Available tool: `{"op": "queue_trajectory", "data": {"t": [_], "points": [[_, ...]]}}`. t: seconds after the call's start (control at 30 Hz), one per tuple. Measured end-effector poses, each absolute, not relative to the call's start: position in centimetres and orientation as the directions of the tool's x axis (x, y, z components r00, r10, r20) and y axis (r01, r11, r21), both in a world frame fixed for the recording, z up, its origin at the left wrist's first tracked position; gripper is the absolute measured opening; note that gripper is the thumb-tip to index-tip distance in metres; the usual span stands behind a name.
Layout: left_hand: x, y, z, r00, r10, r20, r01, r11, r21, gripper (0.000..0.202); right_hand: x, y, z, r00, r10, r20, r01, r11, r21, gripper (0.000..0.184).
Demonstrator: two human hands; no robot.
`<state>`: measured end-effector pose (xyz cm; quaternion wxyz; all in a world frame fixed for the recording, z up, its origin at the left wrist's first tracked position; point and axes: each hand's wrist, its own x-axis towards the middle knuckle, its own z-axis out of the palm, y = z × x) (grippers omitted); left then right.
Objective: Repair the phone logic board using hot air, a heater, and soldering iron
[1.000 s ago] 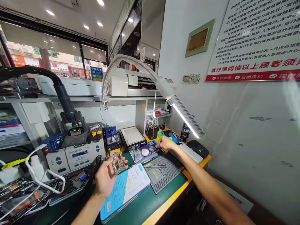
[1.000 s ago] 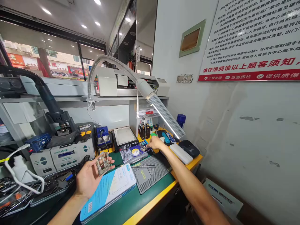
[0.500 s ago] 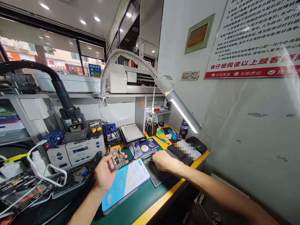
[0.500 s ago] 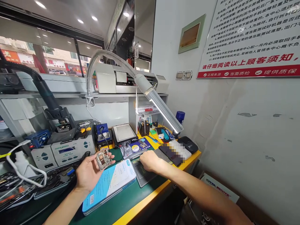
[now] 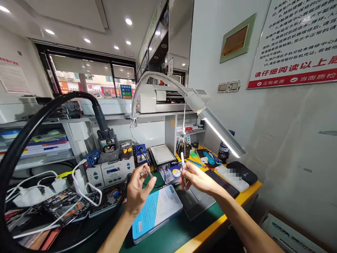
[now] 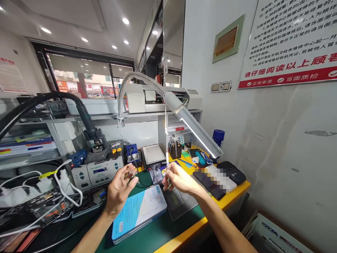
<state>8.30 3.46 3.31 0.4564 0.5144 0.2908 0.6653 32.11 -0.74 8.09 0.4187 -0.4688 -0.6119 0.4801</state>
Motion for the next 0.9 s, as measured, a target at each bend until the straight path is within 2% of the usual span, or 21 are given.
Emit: {"op": "queue_trajectory", "data": {"t": [0.13, 0.23, 0.37, 0.5, 0.63, 0.73, 0.77, 0.83, 0.9], "points": [[9.0, 3.0, 4.9, -0.104, 0.8, 0.59, -0.109, -0.599, 0.793, 0.059, 30.0, -0.9, 7.9, -0.227, 0.954, 0.196, 0.024, 0.207, -0.978, 0.031], [9.7, 3.5, 6.6, -0.13, 0.735, 0.665, -0.046, -0.675, 0.737, 0.061, 28.4, -1.2, 9.6, -0.148, 0.948, 0.282, 0.045, 0.291, -0.956, 0.027], [10.9, 4.8, 9.5, -0.216, 0.634, 0.743, -0.022, -0.764, 0.645, 0.064, 26.4, -0.6, 13.0, 0.054, 0.89, 0.453, 0.07, 0.45, -0.89, 0.031], [11.8, 6.8, 11.7, -0.334, 0.583, 0.741, -0.034, -0.793, 0.609, 0.065, 25.4, 1.7, 15.6, -0.028, 0.838, 0.545, 0.164, 0.542, -0.824, 0.033], [12.5, 8.9, 12.0, -0.347, 0.562, 0.751, -0.001, -0.8, 0.599, 0.062, 25.5, 4.1, 17.1, -0.084, 0.834, 0.546, 0.331, 0.54, -0.774, 0.026], [13.1, 9.9, 11.7, -0.336, 0.517, 0.788, 0.055, -0.824, 0.564, 0.065, 26.1, 5.7, 17.6, -0.108, 0.786, 0.609, 0.481, 0.578, -0.659, 0.026], [13.1, 10.0, 11.7, -0.317, 0.528, 0.788, 0.018, -0.827, 0.562, 0.071, 26.4, 6.2, 17.7, -0.122, 0.754, 0.646, 0.509, 0.606, -0.611, 0.026], [12.9, 10.1, 12.3, -0.28, 0.633, 0.722, -0.201, -0.774, 0.601, 0.078, 26.9, 7.1, 17.7, -0.136, 0.681, 0.719, 0.545, 0.658, -0.52, 0.024], [12.2, 9.9, 13.4, -0.19, 0.83, 0.524, -0.543, -0.533, 0.649, 0.067, 27.0, 7.9, 17.5, -0.17, 0.622, 0.764, 0.543, 0.706, -0.454, 0.024]]}}
